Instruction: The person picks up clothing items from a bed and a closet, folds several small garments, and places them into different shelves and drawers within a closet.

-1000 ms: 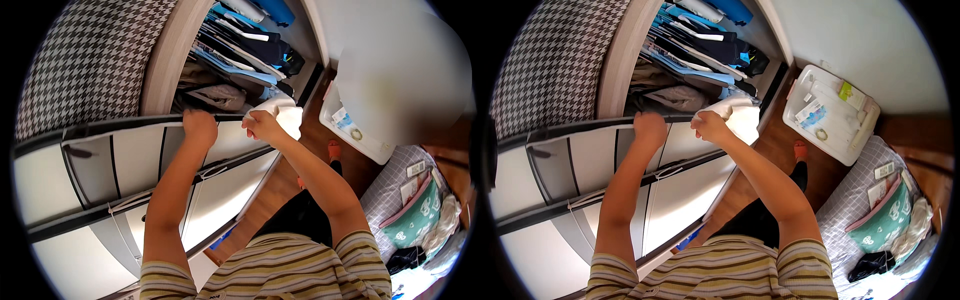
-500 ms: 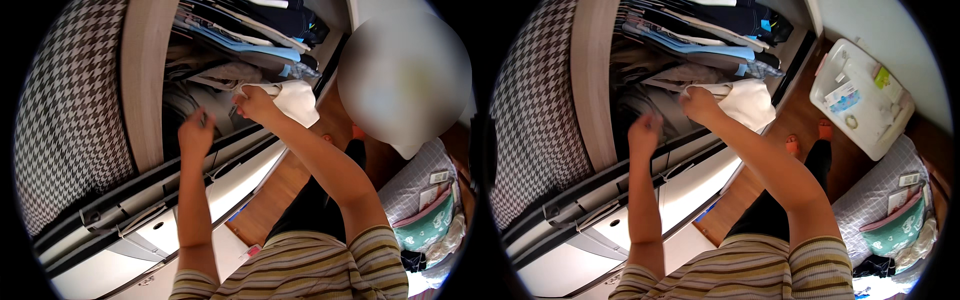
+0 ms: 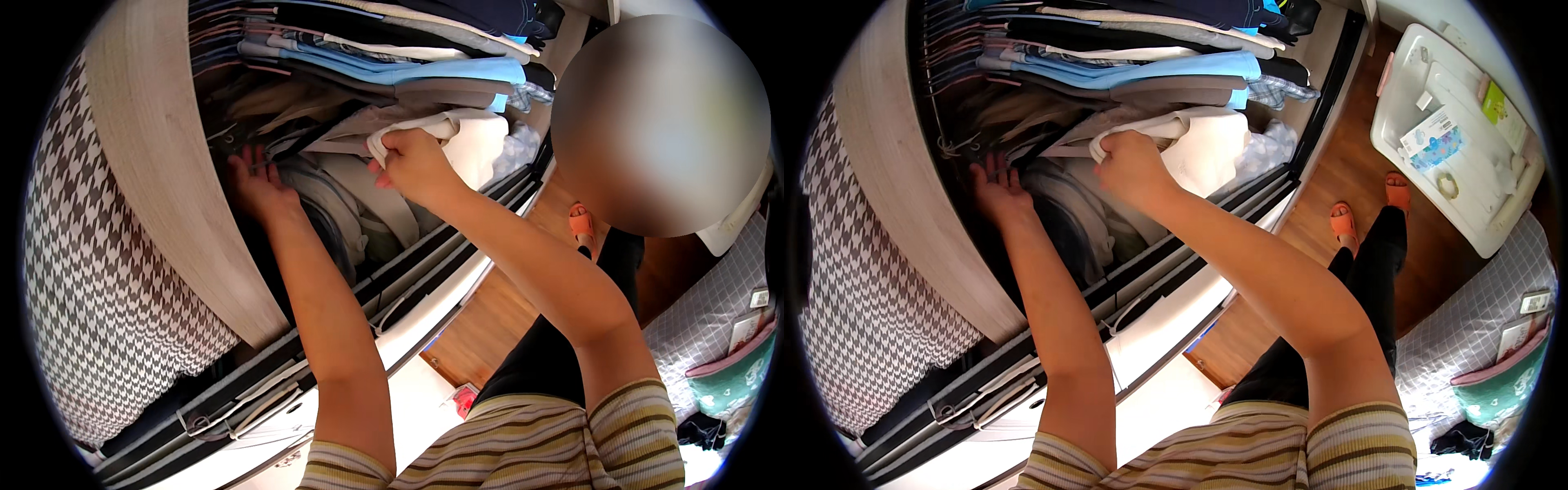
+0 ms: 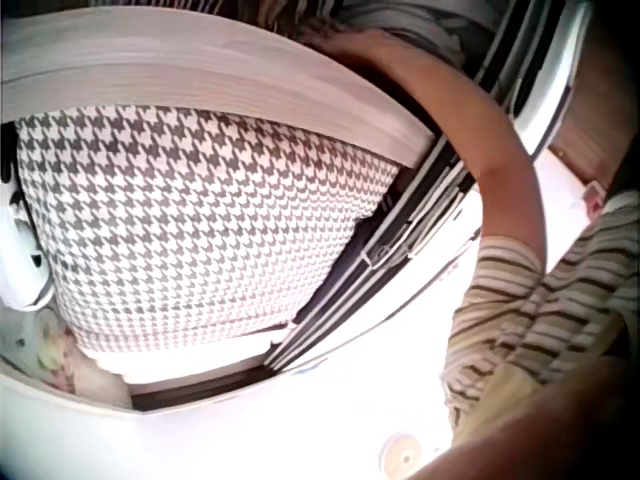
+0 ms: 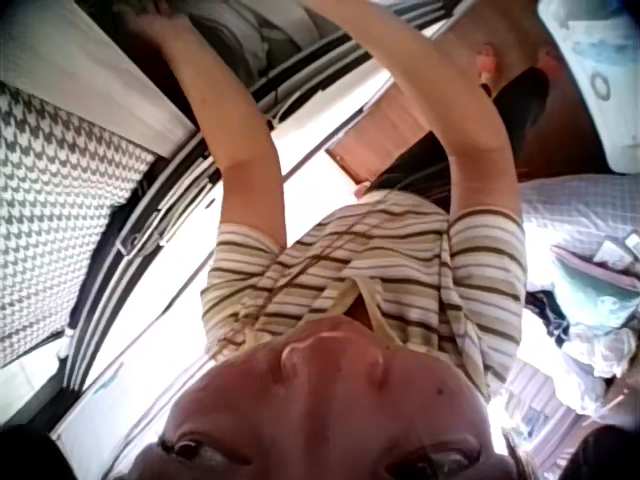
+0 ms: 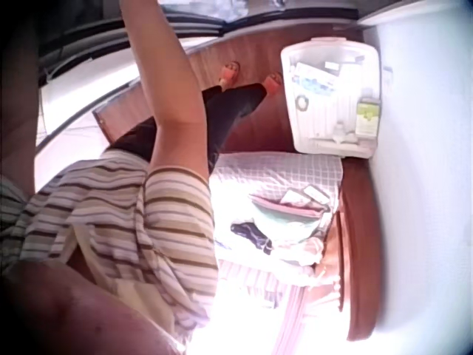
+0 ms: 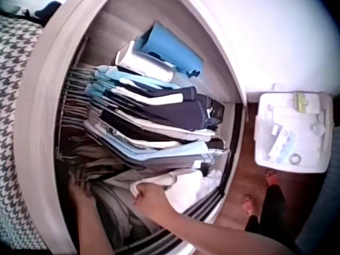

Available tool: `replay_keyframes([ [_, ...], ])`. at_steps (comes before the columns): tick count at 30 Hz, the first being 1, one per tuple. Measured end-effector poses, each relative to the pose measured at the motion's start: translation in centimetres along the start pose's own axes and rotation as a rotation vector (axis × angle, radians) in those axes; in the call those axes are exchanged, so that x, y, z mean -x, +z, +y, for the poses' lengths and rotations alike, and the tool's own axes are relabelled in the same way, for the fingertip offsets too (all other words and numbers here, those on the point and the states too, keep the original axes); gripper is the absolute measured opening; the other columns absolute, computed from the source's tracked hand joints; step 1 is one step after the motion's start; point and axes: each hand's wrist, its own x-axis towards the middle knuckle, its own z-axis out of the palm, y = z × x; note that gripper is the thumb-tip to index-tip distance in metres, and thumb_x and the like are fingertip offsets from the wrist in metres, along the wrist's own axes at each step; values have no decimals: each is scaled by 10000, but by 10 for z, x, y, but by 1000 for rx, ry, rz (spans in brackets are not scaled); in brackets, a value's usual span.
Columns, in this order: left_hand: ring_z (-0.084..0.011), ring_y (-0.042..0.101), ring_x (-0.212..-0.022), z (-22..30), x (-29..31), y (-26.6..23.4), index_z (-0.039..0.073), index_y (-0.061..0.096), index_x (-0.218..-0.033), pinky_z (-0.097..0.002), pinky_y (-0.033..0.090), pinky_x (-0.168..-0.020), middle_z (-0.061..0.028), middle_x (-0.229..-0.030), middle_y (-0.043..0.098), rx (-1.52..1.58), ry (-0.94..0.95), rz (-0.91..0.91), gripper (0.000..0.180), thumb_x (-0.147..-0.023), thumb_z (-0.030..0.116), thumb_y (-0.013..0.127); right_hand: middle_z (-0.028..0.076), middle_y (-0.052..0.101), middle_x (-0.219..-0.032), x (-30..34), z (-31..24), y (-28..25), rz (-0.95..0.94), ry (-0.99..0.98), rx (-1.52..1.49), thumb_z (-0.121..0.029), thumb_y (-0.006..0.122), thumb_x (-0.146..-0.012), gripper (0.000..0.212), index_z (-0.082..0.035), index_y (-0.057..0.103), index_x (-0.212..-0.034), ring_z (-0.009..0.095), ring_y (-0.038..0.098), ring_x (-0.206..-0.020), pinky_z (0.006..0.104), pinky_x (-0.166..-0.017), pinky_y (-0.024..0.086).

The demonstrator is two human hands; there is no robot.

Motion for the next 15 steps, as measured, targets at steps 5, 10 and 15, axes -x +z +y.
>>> replay_keyframes([
  [5, -193, 563, -953, -24, -20, -15, 66, 224, -1423, -398, 322, -988, -118, -1189, 558, -3, -4, 104, 558, -940, 191, 476, 148, 607, -638, -30, -25, 14, 95, -277, 160, 50, 374, -807, 227, 87, 595, -769, 199, 626, -513, 309, -477, 505],
  [10, -203, 563, -912, -12, -3, -9, 31, 310, -1377, -390, 353, -958, -121, -1166, 555, 58, 5, 173, 492, -925, 115, 484, 231, 594, -637, -71, -38, 40, 259, -447, 278, 27, 519, -720, 89, 54, 602, -699, 317, 653, -587, 380, -562, 510],
  [15, -169, 504, -888, -10, -3, -11, 94, 457, -1293, -354, 388, -851, -71, -1207, 518, 1, 18, 185, 348, -950, 154, 457, 225, 617, -734, -128, -44, 77, 205, -530, 366, -24, 599, -634, 114, 2, 661, -726, 381, 626, -735, 396, -681, 505],
])
